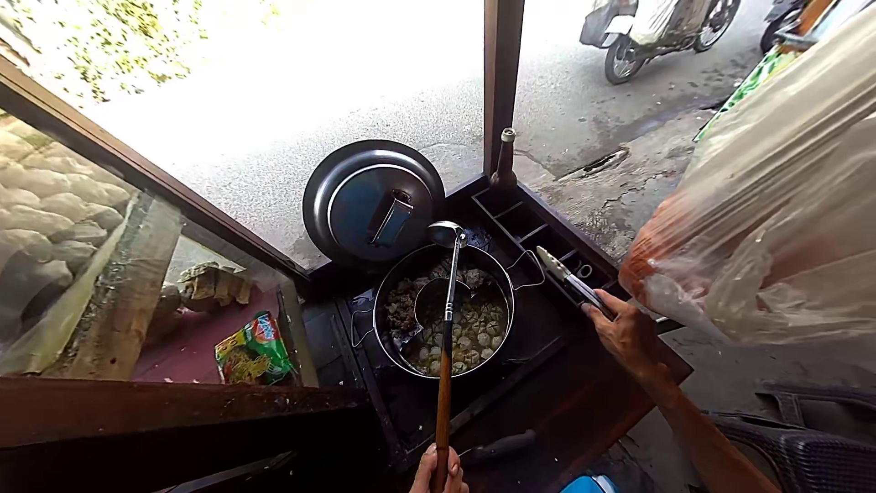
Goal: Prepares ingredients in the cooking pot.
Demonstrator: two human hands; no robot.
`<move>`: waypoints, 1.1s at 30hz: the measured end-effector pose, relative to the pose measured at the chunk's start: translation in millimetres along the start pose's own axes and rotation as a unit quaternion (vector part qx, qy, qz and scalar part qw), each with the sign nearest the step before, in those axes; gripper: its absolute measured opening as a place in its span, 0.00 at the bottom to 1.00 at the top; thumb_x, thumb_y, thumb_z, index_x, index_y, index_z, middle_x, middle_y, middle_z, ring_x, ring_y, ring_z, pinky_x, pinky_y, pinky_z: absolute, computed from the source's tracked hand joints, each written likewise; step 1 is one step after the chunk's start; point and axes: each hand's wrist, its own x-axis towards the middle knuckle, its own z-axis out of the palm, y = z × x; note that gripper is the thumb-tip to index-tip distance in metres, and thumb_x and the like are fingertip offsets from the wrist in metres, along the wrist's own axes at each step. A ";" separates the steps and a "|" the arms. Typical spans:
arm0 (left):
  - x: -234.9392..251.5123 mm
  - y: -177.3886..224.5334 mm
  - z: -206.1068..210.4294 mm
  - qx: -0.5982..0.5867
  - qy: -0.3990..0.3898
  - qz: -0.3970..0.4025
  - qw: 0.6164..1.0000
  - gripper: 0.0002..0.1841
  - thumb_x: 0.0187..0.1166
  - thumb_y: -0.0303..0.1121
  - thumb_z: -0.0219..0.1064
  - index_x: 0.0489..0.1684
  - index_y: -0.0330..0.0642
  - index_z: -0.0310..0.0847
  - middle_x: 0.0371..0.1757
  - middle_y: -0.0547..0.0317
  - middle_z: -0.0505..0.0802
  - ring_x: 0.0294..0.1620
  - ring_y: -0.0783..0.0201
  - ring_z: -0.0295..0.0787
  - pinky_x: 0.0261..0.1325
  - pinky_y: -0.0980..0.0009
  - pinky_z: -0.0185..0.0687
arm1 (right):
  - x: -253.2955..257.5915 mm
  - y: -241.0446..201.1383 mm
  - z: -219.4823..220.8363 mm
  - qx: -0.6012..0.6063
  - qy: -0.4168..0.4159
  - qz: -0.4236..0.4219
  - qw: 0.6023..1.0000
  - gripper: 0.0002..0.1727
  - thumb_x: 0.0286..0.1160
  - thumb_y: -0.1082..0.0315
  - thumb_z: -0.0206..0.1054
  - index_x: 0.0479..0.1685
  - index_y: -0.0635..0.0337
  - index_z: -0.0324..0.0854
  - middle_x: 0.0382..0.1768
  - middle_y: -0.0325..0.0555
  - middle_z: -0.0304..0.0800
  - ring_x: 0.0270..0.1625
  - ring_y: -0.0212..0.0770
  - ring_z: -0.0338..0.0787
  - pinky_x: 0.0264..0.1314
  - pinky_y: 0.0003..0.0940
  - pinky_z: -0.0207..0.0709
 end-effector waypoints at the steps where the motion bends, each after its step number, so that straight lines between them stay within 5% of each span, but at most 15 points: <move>1: 6.3 0.3 5.3 0.010 0.005 -0.003 1.000 0.24 0.89 0.46 0.46 0.26 0.48 0.84 0.09 0.75 0.71 0.04 0.82 0.62 0.07 0.85 0.57 | 6.8 -8.0 -7.0 -0.030 -0.011 0.020 0.999 0.24 0.87 0.59 0.62 0.75 0.62 0.81 0.60 0.65 0.91 0.63 0.65 0.90 0.67 0.67 0.76; 4: 27.6 0.4 19.8 0.015 -0.003 -0.009 1.000 0.23 0.88 0.47 0.49 0.24 0.48 0.84 0.07 0.75 0.69 0.03 0.81 0.62 0.07 0.84 0.57 | 32.1 -20.0 -6.8 -0.086 -0.053 0.070 0.992 0.27 0.92 0.61 0.55 0.84 0.66 0.68 0.72 0.71 0.81 0.76 0.66 0.81 0.80 0.63 0.67; 8: 55.2 -10.0 45.0 -0.028 0.008 -0.016 0.999 0.28 0.91 0.44 0.37 0.24 0.45 0.80 0.06 0.74 0.69 0.02 0.80 0.62 0.05 0.85 0.58 | 66.4 -35.1 -4.4 -0.141 -0.122 0.091 0.978 0.27 0.91 0.63 0.56 0.82 0.72 0.67 0.74 0.74 0.77 0.81 0.65 0.76 0.83 0.59 0.64; 15: 113.1 -59.7 72.2 -0.083 0.002 -0.041 0.996 0.31 0.94 0.47 0.29 0.26 0.45 0.75 0.06 0.72 0.70 0.02 0.79 0.62 0.05 0.85 0.58 | 107.6 -62.3 -0.9 -0.272 -0.213 0.079 0.935 0.27 0.81 0.53 0.67 0.63 0.71 0.80 0.62 0.68 0.87 0.70 0.63 0.86 0.70 0.63 0.74; 21: 164.9 -98.2 79.3 -0.095 -0.004 -0.037 0.995 0.33 0.95 0.55 0.28 0.29 0.45 0.73 0.07 0.70 0.71 0.03 0.76 0.64 0.07 0.83 0.62 | 112.3 -40.7 4.5 -0.236 -0.200 0.026 0.951 0.35 0.80 0.53 0.70 0.80 0.68 0.68 0.69 0.73 0.80 0.75 0.68 0.80 0.77 0.62 0.69; 24: 190.6 -111.5 75.1 -0.029 0.015 -0.056 0.998 0.35 0.94 0.57 0.26 0.40 0.41 0.76 0.09 0.69 0.73 0.06 0.73 0.68 0.10 0.80 0.65 | 105.9 -25.3 12.0 -0.190 -0.139 -0.018 0.972 0.37 0.79 0.59 0.71 0.84 0.69 0.66 0.75 0.76 0.74 0.80 0.71 0.73 0.82 0.63 0.63; 27: 213.8 -122.7 69.1 0.093 0.046 -0.089 0.991 0.37 0.94 0.57 0.25 0.54 0.37 0.77 0.14 0.65 0.77 0.10 0.70 0.73 0.14 0.77 0.71 | 83.2 -17.7 20.3 -0.127 -0.026 -0.132 0.983 0.32 0.79 0.64 0.67 0.81 0.70 0.70 0.82 0.75 0.66 0.87 0.72 0.63 0.88 0.64 0.54; 29: 224.4 -128.7 69.3 0.170 0.072 -0.112 0.976 0.36 0.95 0.56 0.27 0.62 0.35 0.75 0.22 0.60 0.84 0.14 0.69 0.78 0.18 0.75 0.76 | 53.4 -23.1 28.2 -0.089 0.016 -0.182 0.979 0.27 0.83 0.61 0.61 0.78 0.66 0.77 0.80 0.66 0.75 0.84 0.66 0.72 0.86 0.61 0.62; 33: 221.3 -123.8 77.8 0.290 0.037 -0.114 0.949 0.24 0.97 0.40 0.40 0.79 0.28 0.61 0.51 0.42 0.87 0.41 0.60 0.86 0.46 0.61 0.85 | -3.3 -26.7 49.6 -0.025 -0.159 -0.063 0.985 0.34 0.85 0.53 0.63 0.86 0.62 0.68 0.74 0.64 0.81 0.75 0.65 0.82 0.76 0.64 0.71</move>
